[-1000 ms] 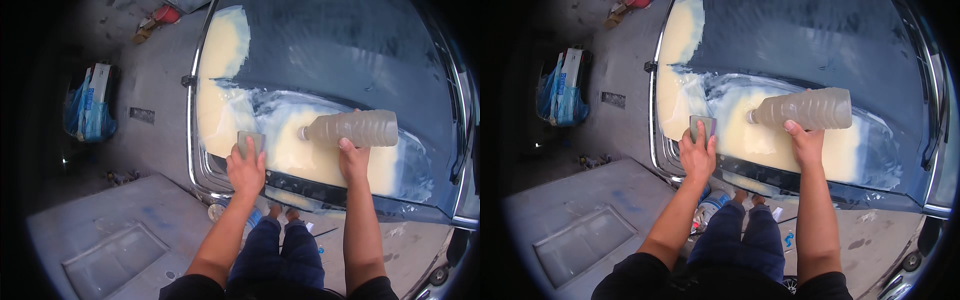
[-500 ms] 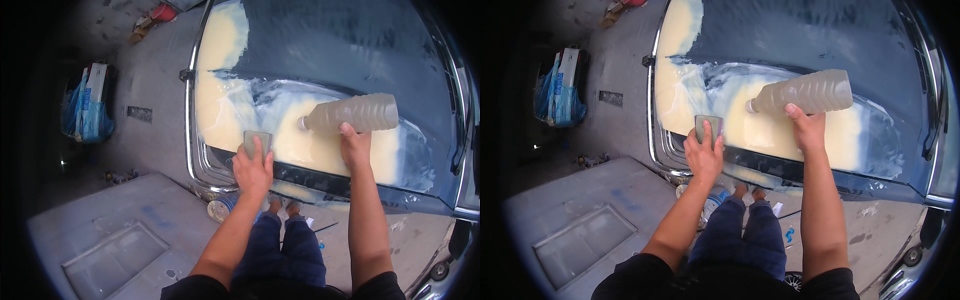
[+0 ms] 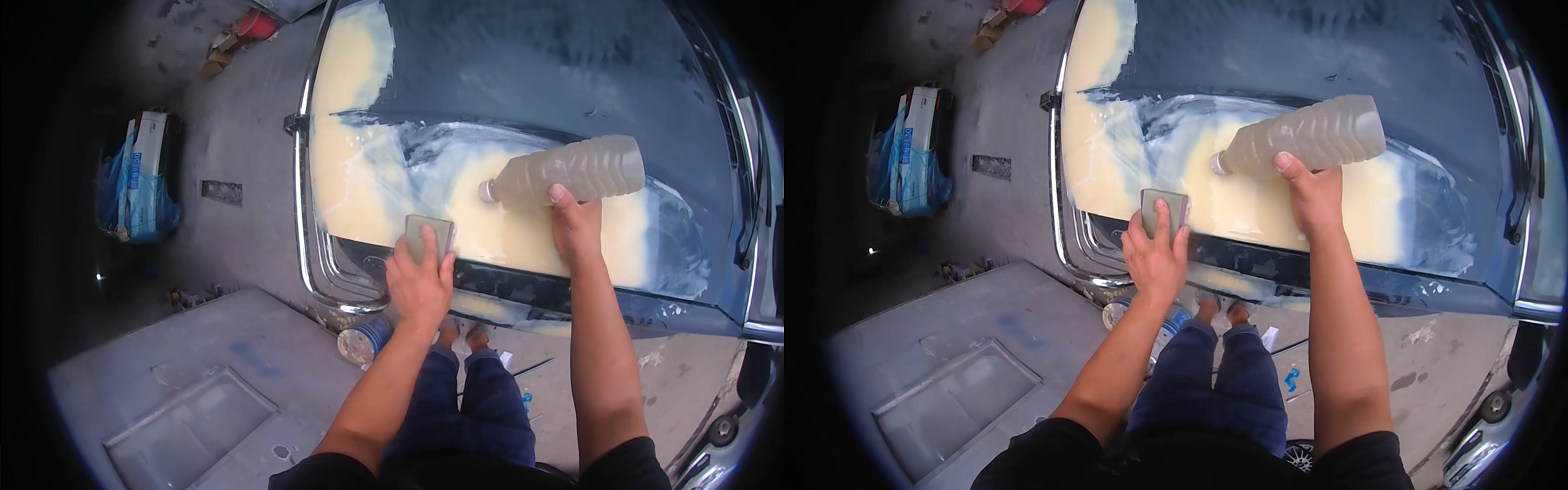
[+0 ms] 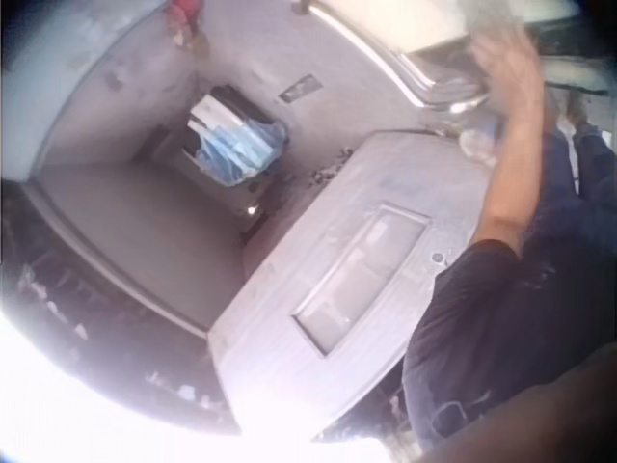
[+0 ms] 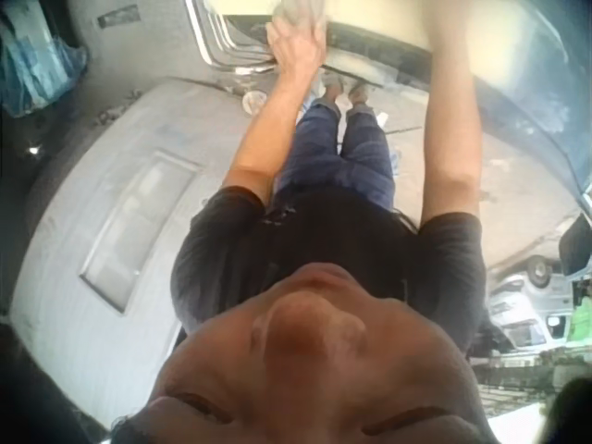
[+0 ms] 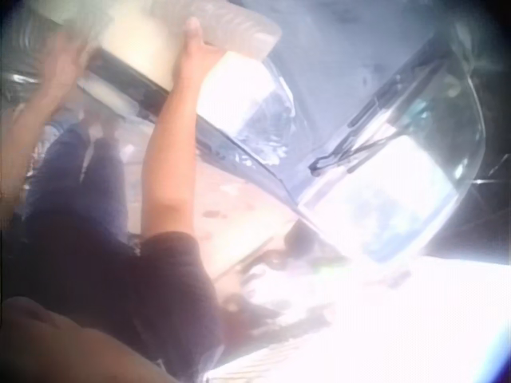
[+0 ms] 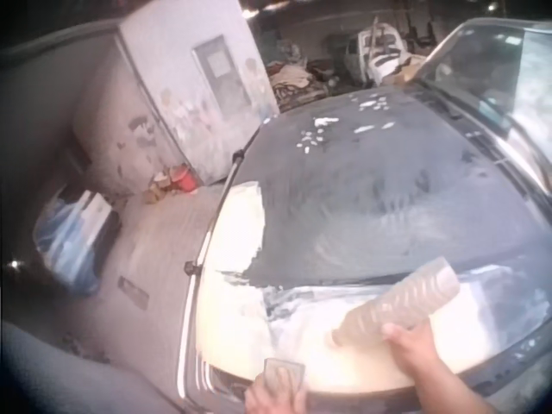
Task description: The person sands a section of a car hood using a sanding block while continuously pouring liquid from a plastic bottle onto the surface. The person moves the sanding block across the hood to smooth the surface.
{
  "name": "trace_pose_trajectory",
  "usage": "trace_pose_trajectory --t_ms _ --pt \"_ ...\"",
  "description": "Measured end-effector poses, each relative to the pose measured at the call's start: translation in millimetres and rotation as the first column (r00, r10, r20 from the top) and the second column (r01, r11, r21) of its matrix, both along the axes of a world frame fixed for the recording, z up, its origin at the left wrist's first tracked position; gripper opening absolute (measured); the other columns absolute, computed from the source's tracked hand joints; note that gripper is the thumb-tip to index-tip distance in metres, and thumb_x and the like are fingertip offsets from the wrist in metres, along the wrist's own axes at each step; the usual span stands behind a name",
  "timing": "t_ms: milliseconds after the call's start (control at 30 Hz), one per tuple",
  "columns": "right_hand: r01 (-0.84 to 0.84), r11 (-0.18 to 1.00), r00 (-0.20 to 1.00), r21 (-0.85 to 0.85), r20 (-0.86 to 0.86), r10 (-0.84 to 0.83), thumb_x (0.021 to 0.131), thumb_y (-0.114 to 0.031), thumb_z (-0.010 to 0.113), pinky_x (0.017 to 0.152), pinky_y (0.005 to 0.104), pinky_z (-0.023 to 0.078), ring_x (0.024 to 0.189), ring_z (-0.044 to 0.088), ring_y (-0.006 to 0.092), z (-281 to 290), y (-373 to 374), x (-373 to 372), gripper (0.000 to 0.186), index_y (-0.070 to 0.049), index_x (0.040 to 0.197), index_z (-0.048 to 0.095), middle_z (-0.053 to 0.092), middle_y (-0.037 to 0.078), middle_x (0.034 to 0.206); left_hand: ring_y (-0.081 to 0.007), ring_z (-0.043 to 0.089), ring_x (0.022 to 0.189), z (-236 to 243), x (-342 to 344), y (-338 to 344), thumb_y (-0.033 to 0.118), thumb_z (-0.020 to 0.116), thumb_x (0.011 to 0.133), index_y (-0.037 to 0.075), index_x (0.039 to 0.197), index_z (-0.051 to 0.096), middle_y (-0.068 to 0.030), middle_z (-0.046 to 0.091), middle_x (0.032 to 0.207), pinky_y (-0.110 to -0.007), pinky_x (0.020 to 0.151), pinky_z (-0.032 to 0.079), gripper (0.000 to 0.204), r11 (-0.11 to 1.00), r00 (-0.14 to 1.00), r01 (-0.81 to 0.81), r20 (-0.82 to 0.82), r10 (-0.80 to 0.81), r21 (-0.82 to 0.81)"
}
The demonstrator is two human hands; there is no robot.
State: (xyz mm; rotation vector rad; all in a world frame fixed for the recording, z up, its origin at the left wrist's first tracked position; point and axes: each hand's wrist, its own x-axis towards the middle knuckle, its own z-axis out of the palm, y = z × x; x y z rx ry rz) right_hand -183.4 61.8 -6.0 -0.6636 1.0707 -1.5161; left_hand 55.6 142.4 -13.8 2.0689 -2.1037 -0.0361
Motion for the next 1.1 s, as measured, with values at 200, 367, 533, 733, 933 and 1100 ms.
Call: trace_pose_trajectory --t_ms 200,367,533,733,933,1100 --pt "-0.004 1.000 1.000 0.020 -0.021 0.004 0.075 -0.031 0.086 0.099 0.0371 0.043 0.112 0.055 0.0227 2.6 1.2 -0.5 0.071 0.000 0.128 0.050 0.058 0.010 0.120 -0.0431 0.052 0.105 -2.1 40.6 -64.7 0.043 0.057 0.096 0.015 0.140 0.056 -0.0262 0.051 0.125 -0.050 0.091 0.046 0.052 0.996 0.997 -0.036 0.058 0.041 -0.084" --pt "0.003 1.000 1.000 -0.003 0.009 -0.003 0.076 -0.030 0.085 0.099 0.0367 0.043 0.111 0.055 0.0220 3.6 -3.2 2.3 0.069 -0.001 0.128 0.050 0.058 0.010 0.119 -0.0424 0.051 0.106 -6.2 48.5 -73.1 0.041 0.059 0.095 0.017 0.140 0.056 -0.0259 0.049 0.128 -0.050 0.091 0.045 0.051 0.987 0.989 -0.137 0.040 0.140 -0.083" --pt "0.000 1.000 1.000 -0.019 0.006 0.001 0.077 -0.029 0.084 0.099 0.0369 0.043 0.112 0.055 0.0218 3.7 -3.2 1.1 0.067 -0.002 0.128 0.050 0.058 0.009 0.119 -0.0436 0.049 0.107 -0.9 -5.3 -4.3 0.039 0.062 0.093 0.018 0.143 0.053 -0.0278 0.046 0.130 -0.052 0.093 0.043 0.055 0.999 0.999 0.036 -0.012 -0.036 -0.013" --pt "-0.002 1.000 0.999 -0.005 0.036 0.002 0.077 -0.028 0.084 0.100 0.0380 0.043 0.113 0.055 0.0226 7.6 -4.2 2.3 0.068 -0.002 0.129 0.049 0.057 0.009 0.120 -0.0434 0.051 0.108 -12.0 118.8 -85.3 0.040 0.055 0.097 0.012 0.139 0.056 -0.0282 0.052 0.126 -0.050 0.093 0.045 0.050 0.952 0.954 -0.297 0.034 0.299 -0.070" --pt "0.002 1.000 0.999 -0.004 0.044 -0.002 0.077 -0.026 0.084 0.102 0.0383 0.042 0.116 0.053 0.0234 1.1 -4.9 5.2 0.070 -0.003 0.131 0.047 0.055 0.009 0.123 -0.0430 0.048 0.106 -0.8 -14.4 8.1 0.038 0.068 0.089 0.017 0.141 0.054 -0.0274 0.046 0.131 -0.052 0.091 0.042 0.058 1.000 0.999 0.021 -0.048 -0.022 -0.022" --pt "0.016 0.999 0.994 -0.032 0.110 -0.013 0.078 -0.020 0.083 0.104 0.0385 0.042 0.116 0.053 0.0233 3.8 -3.1 1.2 0.066 -0.003 0.131 0.047 0.055 0.008 0.123 -0.0429 0.048 0.104 -4.8 25.7 -14.8 0.039 0.065 0.091 0.017 0.142 0.053 -0.0266 0.046 0.132 -0.051 0.092 0.042 0.057 0.998 1.000 0.005 -0.012 -0.006 -0.066"
